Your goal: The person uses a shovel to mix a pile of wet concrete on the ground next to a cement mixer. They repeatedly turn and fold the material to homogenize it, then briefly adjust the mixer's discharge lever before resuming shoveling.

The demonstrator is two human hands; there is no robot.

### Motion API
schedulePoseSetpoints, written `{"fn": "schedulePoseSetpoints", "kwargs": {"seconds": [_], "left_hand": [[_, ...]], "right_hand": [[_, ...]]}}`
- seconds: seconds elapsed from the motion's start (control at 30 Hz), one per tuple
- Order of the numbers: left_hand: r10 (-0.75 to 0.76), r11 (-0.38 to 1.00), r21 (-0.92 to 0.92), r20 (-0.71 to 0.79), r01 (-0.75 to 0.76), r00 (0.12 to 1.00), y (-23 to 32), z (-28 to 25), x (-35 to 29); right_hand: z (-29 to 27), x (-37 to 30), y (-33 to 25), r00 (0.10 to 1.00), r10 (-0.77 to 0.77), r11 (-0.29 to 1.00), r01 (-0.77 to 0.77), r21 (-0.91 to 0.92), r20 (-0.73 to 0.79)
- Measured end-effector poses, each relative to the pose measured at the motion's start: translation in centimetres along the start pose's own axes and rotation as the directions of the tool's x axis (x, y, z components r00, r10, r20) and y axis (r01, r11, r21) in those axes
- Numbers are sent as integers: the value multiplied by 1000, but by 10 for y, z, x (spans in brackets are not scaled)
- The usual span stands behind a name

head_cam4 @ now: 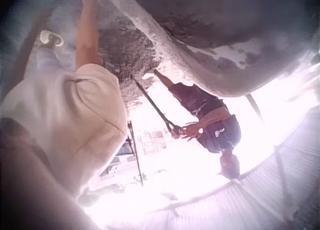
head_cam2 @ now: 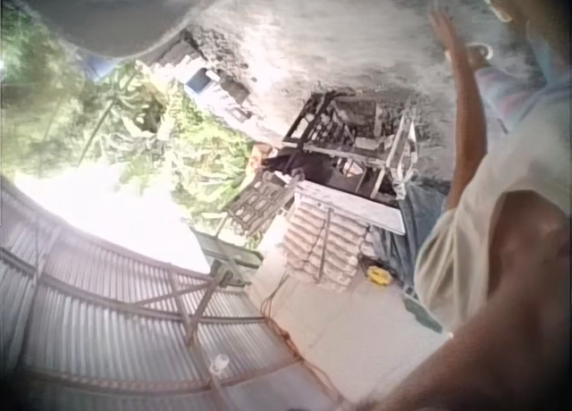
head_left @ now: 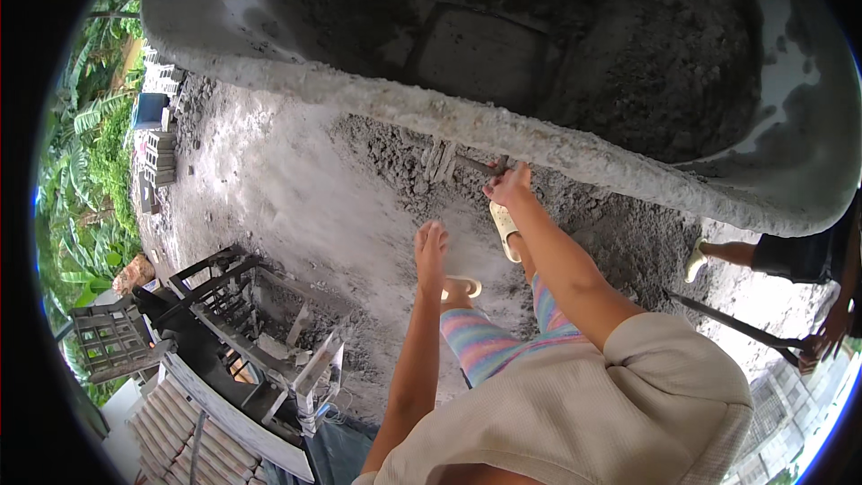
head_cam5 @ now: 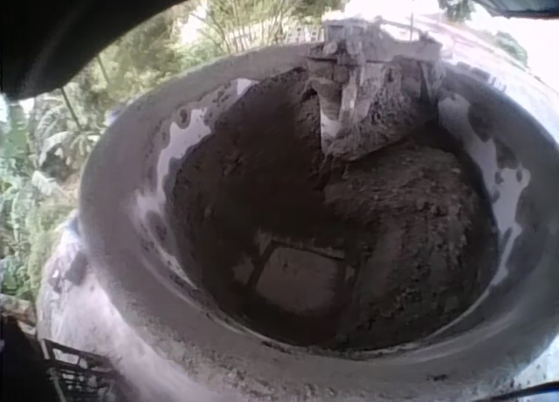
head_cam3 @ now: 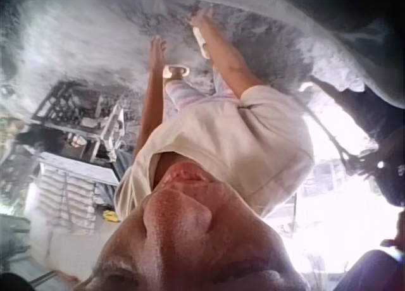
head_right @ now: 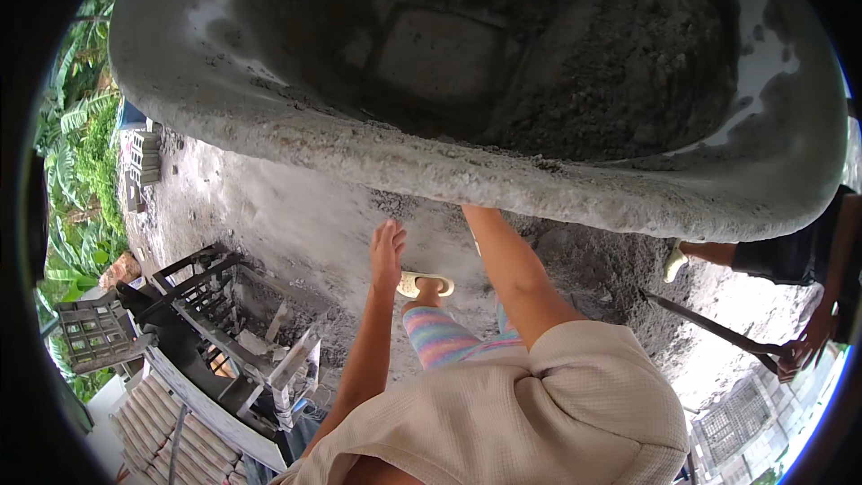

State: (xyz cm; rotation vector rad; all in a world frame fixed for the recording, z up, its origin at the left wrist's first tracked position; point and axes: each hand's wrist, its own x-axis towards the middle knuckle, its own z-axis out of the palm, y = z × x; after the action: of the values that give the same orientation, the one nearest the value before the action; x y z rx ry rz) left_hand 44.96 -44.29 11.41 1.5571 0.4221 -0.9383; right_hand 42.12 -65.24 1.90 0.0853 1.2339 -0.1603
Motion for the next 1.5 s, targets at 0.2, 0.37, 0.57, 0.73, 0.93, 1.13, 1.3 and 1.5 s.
{"fn": "schedulePoseSetpoints", "kwargs": {"seconds": [0.2, 0.37, 0.57, 0.73, 0.93, 1.13, 1.3, 1.5], "left_hand": [[91, 928, -368, 67, -61, 994, 49, 13, 144], [112, 855, -519, 155, -16, 981, 100, 72, 159], [-354, 740, -490, 301, 462, 886, 87, 46, 193], [-380, 762, -410, 344, 502, 858, 92, 40, 195], [-365, 772, -388, 378, 503, 851, 101, 39, 190], [-370, 780, -321, 456, 537, 810, 101, 22, 186], [-358, 780, -343, 441, 523, 823, 109, 12, 194], [-381, 859, -134, 478, 494, 791, 119, -21, 173]], "right_hand": [[9, 17, 19, 998, -51, 997, 52, -50, 25], [-25, 27, 6, 984, -174, 961, 177, -211, 33], [11, -6, 14, 953, -243, 969, 248, 8, -179], [24, 1, 97, 939, -76, 948, 172, 267, -335], [61, 16, 135, 957, -98, 510, 283, 812, -272], [79, 13, 112, 973, -225, 538, 174, 825, -58], [52, 26, 168, 938, -311, 451, 288, 845, -154], [96, 45, 120, 877, -368, 403, 449, 798, -307]]}}
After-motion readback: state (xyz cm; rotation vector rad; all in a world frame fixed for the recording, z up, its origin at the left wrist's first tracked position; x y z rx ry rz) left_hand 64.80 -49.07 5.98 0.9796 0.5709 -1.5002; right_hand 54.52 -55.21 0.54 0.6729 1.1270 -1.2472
